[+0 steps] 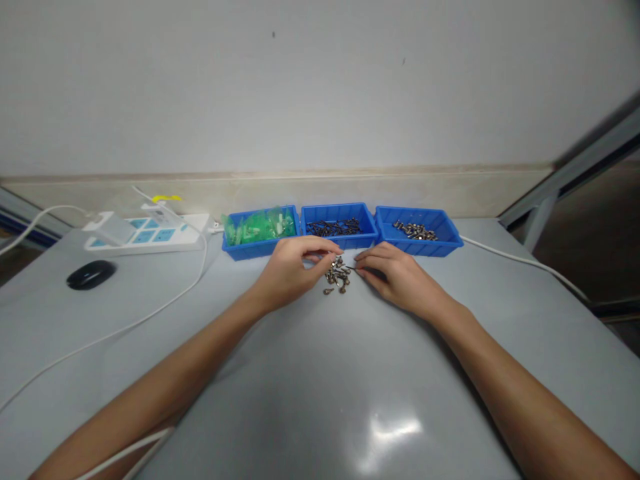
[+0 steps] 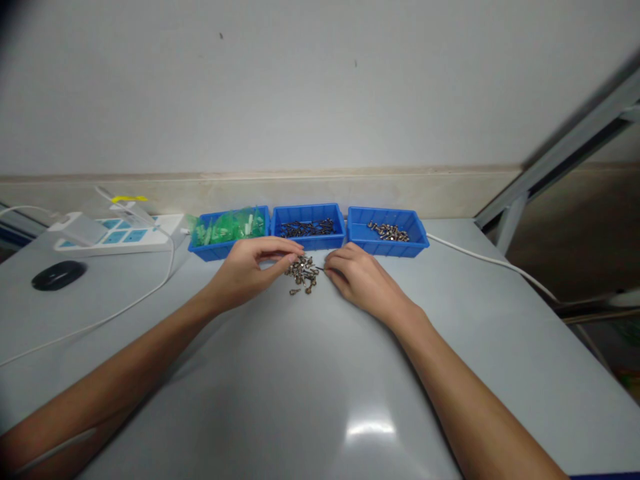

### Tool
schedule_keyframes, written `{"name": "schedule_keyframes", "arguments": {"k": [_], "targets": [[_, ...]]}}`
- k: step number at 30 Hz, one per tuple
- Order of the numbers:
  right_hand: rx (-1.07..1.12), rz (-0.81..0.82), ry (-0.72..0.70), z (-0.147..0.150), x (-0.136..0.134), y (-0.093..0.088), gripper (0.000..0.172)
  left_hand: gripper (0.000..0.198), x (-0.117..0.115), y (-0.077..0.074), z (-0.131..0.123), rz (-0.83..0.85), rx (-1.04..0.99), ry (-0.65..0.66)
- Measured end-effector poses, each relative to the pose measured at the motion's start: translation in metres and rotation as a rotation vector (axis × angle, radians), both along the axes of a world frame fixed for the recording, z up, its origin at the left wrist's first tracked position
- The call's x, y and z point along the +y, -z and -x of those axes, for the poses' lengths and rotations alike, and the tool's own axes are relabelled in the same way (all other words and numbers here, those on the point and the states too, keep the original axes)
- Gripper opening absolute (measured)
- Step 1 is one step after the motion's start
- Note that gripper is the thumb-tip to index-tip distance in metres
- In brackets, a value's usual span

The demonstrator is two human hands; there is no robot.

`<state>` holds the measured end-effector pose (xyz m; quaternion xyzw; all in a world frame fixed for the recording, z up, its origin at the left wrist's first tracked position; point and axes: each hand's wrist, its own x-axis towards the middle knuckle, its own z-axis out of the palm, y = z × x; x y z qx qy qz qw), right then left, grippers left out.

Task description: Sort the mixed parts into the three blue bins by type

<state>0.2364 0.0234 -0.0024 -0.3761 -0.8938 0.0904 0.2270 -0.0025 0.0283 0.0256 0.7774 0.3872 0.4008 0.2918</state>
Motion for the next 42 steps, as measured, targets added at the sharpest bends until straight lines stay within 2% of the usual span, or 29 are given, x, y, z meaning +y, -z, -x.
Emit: {"name": "schedule_keyframes", "arguments": {"k": [4, 8, 11, 16, 22, 26, 28, 32, 36, 38, 42], "targets": [[0.100, 0.137, 0.085, -0.002, -0.002, -0.007, 0.019, 0.017, -0.001, -0.001, 0.000, -0.007, 0.020, 0.006], [0.503, 0.521, 0.108, 0.002, -0.007, -0.017, 0.021, 0.015, -0.003, -0.005, -0.001, 0.052, 0.026, 0.034], [0.735, 0.739, 0.090, 0.006, -0.008, -0.021, 0.022, 0.018, -0.006, -0.006, -0.003, 0.164, -0.052, 0.128], [0.889, 0.869, 0.073, 0.011, -0.008, -0.018, 0.019, 0.020, -0.009, -0.006, -0.006, 0.338, -0.178, 0.250], [1.031, 0.945, 0.042, 0.017, -0.010, -0.017, 0.019, 0.019, -0.008, -0.008, -0.005, 0.450, -0.284, 0.237], [0.952, 0.833, 0.123, 0.017, -0.010, -0.015, 0.027, 0.024, 0.000, -0.009, -0.002, 0.390, -0.309, 0.101], [0.798, 0.700, 0.142, 0.017, -0.010, -0.012, 0.023, 0.031, 0.006, -0.007, 0.001, 0.353, -0.302, 0.049], [0.432, 0.378, 0.097, 0.018, -0.013, -0.006, 0.017, 0.051, 0.011, -0.004, 0.004, 0.304, -0.244, 0.029], [0.265, 0.188, 0.034, 0.019, -0.016, -0.006, 0.018, 0.031, 0.006, -0.005, 0.002, 0.161, -0.138, 0.012], [0.235, 0.172, 0.010, 0.019, -0.016, -0.006, 0.018, 0.021, 0.003, -0.008, 0.001, 0.077, -0.078, 0.014], [0.214, 0.142, 0.022, 0.021, -0.016, -0.004, 0.016, 0.017, 0.000, -0.010, 0.000, -0.025, -0.020, 0.015]]}}
